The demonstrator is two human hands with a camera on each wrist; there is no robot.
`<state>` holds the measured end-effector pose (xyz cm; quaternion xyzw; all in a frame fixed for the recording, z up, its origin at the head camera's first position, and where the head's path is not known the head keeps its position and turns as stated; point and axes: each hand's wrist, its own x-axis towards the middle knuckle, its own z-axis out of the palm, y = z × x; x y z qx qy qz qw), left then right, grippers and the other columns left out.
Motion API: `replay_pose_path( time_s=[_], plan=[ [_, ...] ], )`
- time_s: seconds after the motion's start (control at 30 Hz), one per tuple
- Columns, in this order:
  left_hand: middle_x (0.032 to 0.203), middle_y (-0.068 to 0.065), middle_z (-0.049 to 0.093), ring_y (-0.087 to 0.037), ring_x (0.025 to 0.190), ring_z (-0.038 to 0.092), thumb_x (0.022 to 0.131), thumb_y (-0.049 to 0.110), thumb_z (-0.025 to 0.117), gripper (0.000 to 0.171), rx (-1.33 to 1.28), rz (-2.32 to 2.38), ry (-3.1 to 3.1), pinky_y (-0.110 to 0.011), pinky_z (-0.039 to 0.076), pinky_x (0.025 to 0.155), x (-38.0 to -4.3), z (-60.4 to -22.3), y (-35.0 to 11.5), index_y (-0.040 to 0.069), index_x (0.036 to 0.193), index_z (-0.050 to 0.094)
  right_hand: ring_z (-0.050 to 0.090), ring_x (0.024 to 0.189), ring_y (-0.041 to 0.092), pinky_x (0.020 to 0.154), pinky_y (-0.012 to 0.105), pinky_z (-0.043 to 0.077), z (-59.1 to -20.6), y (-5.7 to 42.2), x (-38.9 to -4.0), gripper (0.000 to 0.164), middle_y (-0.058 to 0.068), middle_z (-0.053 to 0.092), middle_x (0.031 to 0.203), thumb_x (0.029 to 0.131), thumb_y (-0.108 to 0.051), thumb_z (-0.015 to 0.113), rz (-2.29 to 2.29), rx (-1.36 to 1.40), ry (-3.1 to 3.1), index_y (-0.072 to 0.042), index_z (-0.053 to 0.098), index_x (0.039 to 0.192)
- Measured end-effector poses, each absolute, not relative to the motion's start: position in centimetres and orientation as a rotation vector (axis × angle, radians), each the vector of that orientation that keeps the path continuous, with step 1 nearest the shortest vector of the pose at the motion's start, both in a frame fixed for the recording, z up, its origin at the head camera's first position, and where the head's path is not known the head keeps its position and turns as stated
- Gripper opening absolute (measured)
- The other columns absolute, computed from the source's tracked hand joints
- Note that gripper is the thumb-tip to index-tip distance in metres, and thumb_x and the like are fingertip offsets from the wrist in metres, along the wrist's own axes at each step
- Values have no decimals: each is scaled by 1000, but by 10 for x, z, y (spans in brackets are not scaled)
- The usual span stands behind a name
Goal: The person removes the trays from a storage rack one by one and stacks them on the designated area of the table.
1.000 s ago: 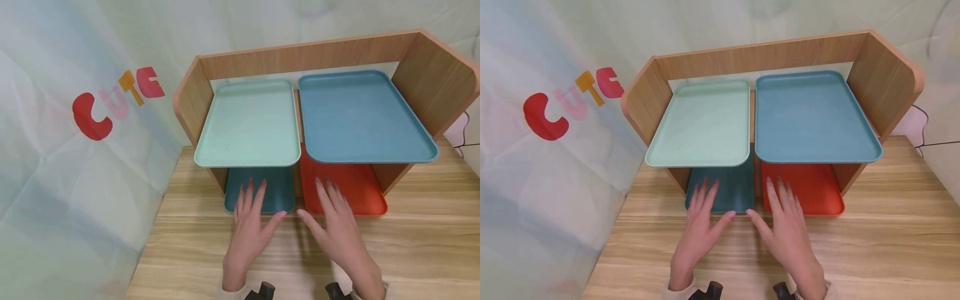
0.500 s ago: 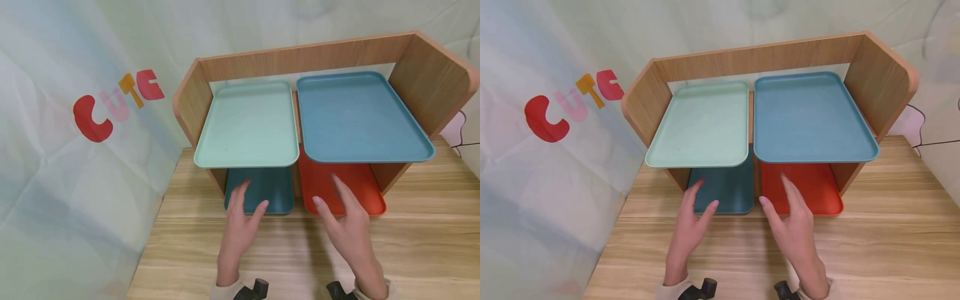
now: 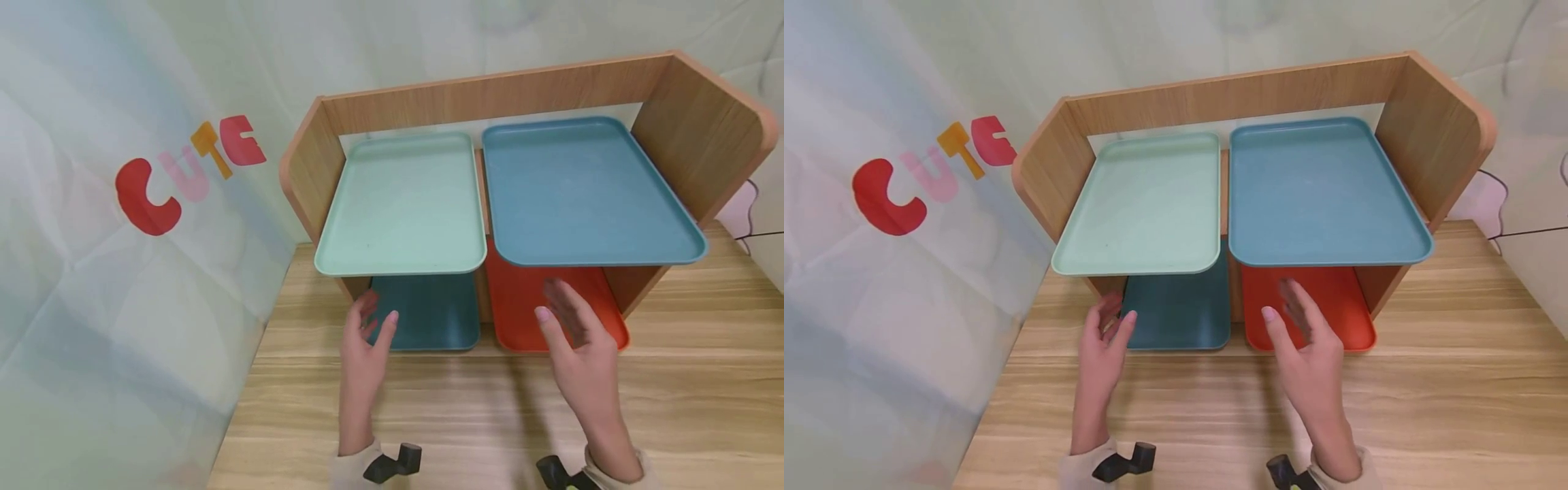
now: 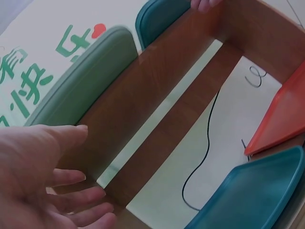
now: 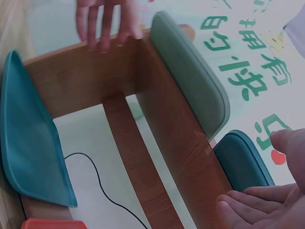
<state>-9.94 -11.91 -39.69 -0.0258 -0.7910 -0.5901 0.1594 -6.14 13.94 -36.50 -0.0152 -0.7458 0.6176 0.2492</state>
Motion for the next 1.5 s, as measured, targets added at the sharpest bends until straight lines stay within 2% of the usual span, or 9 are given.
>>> replay_pose_path(
  time_s=[0.2, 0.4, 0.6, 0.8, 1.0, 1.23, 1.5],
  plan=[
    [134, -16, 51, -31, 127, 47, 94, 20, 62, 50, 98, -1711, -2184, -47, 41, 108, -111, -400, -135, 0, 135, 43, 59, 116, 7, 94, 11, 47, -357, 145, -63, 41, 4, 63, 128, 93, -8, 60, 1849, -146, -1930, -11, 55, 134],
    [132, -14, 51, -29, 125, 49, 95, 17, 59, 46, 212, -1676, -2138, -44, 44, 106, -126, -399, -151, 3, 136, 44, 62, 111, 10, 95, 15, 49, -355, 150, -67, 37, 4, 65, 123, 95, -10, 58, 1979, -160, -1809, -2, 56, 130],
    [134, -14, 49, -28, 127, 48, 96, 23, 59, 50, 248, -1662, -2125, -43, 41, 109, -138, -400, -162, 6, 139, 42, 64, 109, 15, 95, 23, 51, -352, 155, -72, 37, 8, 66, 119, 96, -12, 56, 2142, -162, -1648, 4, 54, 129],
    [133, -15, 50, -29, 127, 47, 97, 19, 57, 44, 261, -1681, -2099, -44, 40, 110, -146, -394, -165, 3, 136, 44, 64, 110, 19, 96, 26, 51, -349, 161, -76, 41, 10, 66, 118, 97, -15, 54, 2326, -104, -1488, 9, 50, 130],
    [132, -12, 50, -27, 127, 47, 97, 19, 55, 41, 243, -1668, -2098, -45, 40, 109, -160, -404, -169, 6, 135, 44, 64, 111, 19, 97, 26, 51, -349, 167, -78, 40, 9, 66, 119, 98, -19, 53, 2422, -61, -1419, 6, 51, 129],
    [127, -9, 52, -25, 123, 50, 97, 13, 54, 35, 217, -1640, -2101, -43, 43, 107, -166, -405, -169, 8, 131, 48, 66, 109, 20, 96, 27, 52, -350, 172, -83, 28, 9, 70, 114, 98, -16, 53, 2561, -7, -1254, 1, 61, 120],
    [124, -13, 55, -29, 120, 53, 97, 7, 53, 30, 161, -1590, -2106, -46, 45, 105, -170, -404, -169, 4, 127, 53, 66, 108, 19, 96, 27, 52, -347, 177, -87, 23, 8, 71, 111, 98, -14, 53, 2680, 29, -1125, -1, 64, 114]
  ],
)
